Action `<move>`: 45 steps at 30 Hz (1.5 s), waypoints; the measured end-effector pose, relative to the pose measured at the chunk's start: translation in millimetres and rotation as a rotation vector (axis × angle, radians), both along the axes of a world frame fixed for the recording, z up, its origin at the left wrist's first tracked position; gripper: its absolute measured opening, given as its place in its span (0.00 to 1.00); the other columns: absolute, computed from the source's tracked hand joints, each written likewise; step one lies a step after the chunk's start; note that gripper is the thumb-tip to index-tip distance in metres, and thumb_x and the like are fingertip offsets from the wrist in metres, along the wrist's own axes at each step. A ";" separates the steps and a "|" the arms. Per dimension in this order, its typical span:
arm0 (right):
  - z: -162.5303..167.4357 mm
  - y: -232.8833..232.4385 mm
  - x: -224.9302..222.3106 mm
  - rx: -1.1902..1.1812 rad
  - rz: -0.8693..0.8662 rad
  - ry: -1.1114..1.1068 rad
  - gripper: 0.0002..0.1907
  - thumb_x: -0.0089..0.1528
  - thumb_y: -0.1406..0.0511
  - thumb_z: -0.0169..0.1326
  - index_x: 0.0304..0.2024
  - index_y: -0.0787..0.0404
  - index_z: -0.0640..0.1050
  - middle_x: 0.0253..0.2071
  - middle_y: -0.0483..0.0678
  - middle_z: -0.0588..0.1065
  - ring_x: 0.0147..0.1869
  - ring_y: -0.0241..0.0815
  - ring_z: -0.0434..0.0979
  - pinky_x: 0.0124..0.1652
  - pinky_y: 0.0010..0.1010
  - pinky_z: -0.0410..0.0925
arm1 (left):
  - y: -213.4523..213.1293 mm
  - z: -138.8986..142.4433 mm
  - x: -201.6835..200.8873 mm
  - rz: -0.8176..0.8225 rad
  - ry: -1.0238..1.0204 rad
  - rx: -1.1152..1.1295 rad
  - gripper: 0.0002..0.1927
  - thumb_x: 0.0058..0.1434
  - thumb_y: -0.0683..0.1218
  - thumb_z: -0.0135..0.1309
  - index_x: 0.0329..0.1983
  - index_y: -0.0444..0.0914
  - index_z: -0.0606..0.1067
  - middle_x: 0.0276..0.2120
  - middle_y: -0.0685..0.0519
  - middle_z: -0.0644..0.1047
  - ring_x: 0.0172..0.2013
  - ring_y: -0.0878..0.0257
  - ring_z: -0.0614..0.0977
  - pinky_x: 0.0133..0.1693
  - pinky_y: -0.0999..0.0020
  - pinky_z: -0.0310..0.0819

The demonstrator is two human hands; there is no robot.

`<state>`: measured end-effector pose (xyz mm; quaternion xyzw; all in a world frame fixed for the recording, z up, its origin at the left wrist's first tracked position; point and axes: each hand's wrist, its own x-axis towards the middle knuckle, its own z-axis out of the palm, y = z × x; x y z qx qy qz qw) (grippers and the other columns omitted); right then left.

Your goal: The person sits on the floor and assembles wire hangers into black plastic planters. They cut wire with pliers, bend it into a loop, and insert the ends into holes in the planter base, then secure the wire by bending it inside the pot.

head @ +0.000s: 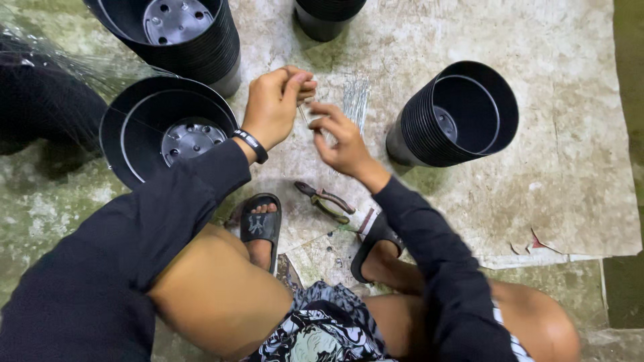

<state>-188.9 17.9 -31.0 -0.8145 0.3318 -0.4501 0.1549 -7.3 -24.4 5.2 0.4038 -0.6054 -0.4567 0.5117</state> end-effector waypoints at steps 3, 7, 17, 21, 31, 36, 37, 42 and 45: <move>41.9 -11.9 -26.1 0.067 0.038 -0.009 0.13 0.63 0.74 0.57 0.50 0.63 0.72 0.52 0.55 0.75 0.55 0.49 0.78 0.52 0.36 0.72 | 0.7 5.6 -2.4 -0.051 -0.143 -0.180 0.10 0.74 0.41 0.49 0.47 0.29 0.78 0.39 0.42 0.84 0.41 0.57 0.89 0.44 0.67 0.84; 104.6 -23.6 -62.7 0.679 0.257 -0.177 0.18 0.69 0.68 0.50 0.61 0.59 0.65 0.38 0.44 0.73 0.34 0.29 0.72 0.35 0.22 0.69 | 4.2 7.4 -13.7 -0.118 -0.568 -0.289 0.09 0.72 0.46 0.54 0.43 0.35 0.80 0.32 0.37 0.81 0.34 0.43 0.83 0.37 0.55 0.77; 143.4 2.7 -104.0 0.388 0.087 0.515 0.13 0.73 0.64 0.50 0.37 0.67 0.76 0.29 0.56 0.75 0.33 0.52 0.75 0.34 0.37 0.68 | -8.1 6.3 -51.6 -0.086 -0.661 -0.743 0.07 0.64 0.46 0.55 0.41 0.37 0.76 0.33 0.42 0.79 0.35 0.42 0.81 0.37 0.52 0.74; 124.5 14.0 -116.6 0.250 -0.037 0.485 0.09 0.69 0.66 0.52 0.38 0.67 0.77 0.34 0.60 0.75 0.36 0.61 0.76 0.35 0.43 0.68 | -8.9 11.0 -62.8 0.217 -0.497 -0.893 0.15 0.53 0.47 0.60 0.40 0.33 0.75 0.33 0.41 0.78 0.34 0.42 0.81 0.37 0.56 0.75; 75.3 18.5 -104.6 -0.190 -0.212 0.673 0.05 0.66 0.67 0.54 0.37 0.64 0.76 0.38 0.51 0.72 0.34 0.50 0.77 0.29 0.38 0.68 | -29.7 -23.5 -106.1 -0.178 0.086 0.459 0.14 0.66 0.50 0.59 0.33 0.34 0.80 0.28 0.54 0.81 0.28 0.68 0.84 0.27 0.71 0.80; 71.5 11.3 -90.7 -0.440 -0.345 0.993 0.04 0.58 0.65 0.54 0.33 0.60 0.75 0.35 0.48 0.71 0.33 0.42 0.75 0.25 0.32 0.68 | -42.9 -24.9 -102.4 -0.109 0.124 0.431 0.10 0.62 0.46 0.62 0.33 0.34 0.79 0.28 0.53 0.81 0.27 0.67 0.84 0.28 0.69 0.83; 71.6 10.5 -87.7 -0.476 -0.367 1.031 0.04 0.58 0.65 0.54 0.33 0.60 0.75 0.35 0.48 0.71 0.33 0.42 0.75 0.25 0.31 0.67 | -42.4 -23.8 -101.4 -0.089 0.132 0.421 0.10 0.62 0.46 0.62 0.33 0.33 0.79 0.27 0.52 0.81 0.27 0.66 0.84 0.28 0.69 0.84; 70.2 6.8 -76.1 -0.611 -0.467 1.146 0.06 0.58 0.64 0.53 0.33 0.61 0.76 0.34 0.48 0.69 0.35 0.42 0.72 0.26 0.29 0.65 | -38.6 -13.6 -101.9 -0.016 0.195 0.398 0.09 0.61 0.45 0.64 0.32 0.34 0.80 0.28 0.54 0.82 0.28 0.68 0.84 0.30 0.69 0.86; 63.7 3.3 -68.2 -0.748 -0.498 1.164 0.08 0.59 0.64 0.52 0.35 0.63 0.78 0.37 0.50 0.70 0.38 0.44 0.69 0.29 0.30 0.63 | -41.6 -10.1 -97.5 -0.015 0.209 0.362 0.09 0.60 0.45 0.65 0.31 0.35 0.80 0.27 0.53 0.81 0.27 0.68 0.84 0.28 0.68 0.86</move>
